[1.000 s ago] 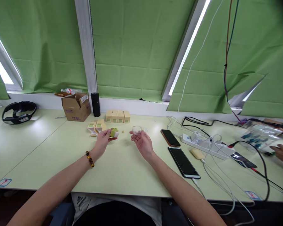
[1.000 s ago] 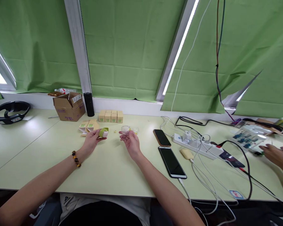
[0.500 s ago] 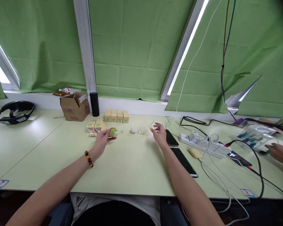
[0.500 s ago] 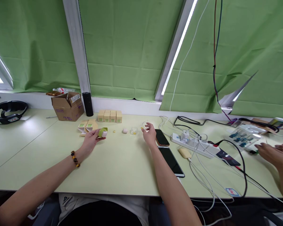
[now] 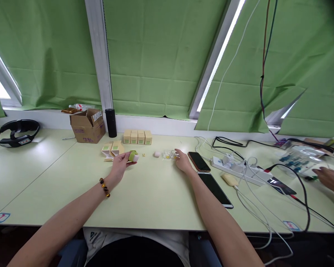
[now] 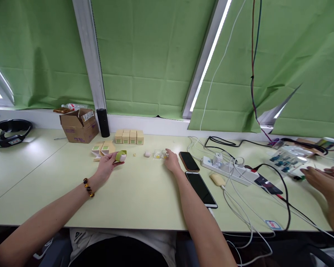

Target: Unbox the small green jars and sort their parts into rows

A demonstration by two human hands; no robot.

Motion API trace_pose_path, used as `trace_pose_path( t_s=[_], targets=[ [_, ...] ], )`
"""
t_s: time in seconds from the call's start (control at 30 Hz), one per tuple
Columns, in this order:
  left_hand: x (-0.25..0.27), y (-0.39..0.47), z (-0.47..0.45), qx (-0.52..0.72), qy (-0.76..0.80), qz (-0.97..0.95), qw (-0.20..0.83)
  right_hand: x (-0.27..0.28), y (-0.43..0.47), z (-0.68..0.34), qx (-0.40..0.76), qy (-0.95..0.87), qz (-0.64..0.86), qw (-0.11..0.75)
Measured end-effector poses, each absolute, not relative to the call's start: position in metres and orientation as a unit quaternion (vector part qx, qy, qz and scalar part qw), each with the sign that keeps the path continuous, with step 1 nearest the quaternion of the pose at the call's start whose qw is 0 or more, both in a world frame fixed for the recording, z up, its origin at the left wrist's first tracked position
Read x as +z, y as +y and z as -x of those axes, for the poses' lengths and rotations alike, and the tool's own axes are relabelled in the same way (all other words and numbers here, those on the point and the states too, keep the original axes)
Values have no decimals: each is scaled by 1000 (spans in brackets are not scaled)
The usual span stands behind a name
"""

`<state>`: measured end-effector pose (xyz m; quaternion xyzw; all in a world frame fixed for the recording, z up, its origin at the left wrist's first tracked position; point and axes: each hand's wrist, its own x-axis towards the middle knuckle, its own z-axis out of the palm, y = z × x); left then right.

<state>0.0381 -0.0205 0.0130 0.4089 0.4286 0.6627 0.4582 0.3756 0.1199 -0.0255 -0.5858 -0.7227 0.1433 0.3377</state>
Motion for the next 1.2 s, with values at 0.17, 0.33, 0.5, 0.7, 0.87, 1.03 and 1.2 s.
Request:
trace_pose_path(
  t_s=[0.17, 0.33, 0.5, 0.7, 0.87, 1.03, 1.2],
  targets=[
    [13, -20, -38, 663, 426, -410, 459, -26, 117, -370, 130, -727, 591, 326],
    [13, -20, -38, 661, 432, -411, 455, -25, 113, -365, 92, -734, 608, 288],
    [12, -20, -39, 660, 435, -411, 454, -27, 111, -362, 64, -744, 603, 281],
    [11, -20, -38, 661, 434, -407, 456, -30, 110, -360, 53, -750, 595, 285],
    [12, -20, -38, 659, 433, -414, 456, -28, 107, -358, 47, -741, 585, 327],
    [12, -20, -39, 658, 435, -410, 457, -11, 93, -346, -27, -708, 516, 482],
    [11, -20, -39, 654, 435, -398, 474, 8, 54, -303, -10, -767, 352, 536]
  ],
)
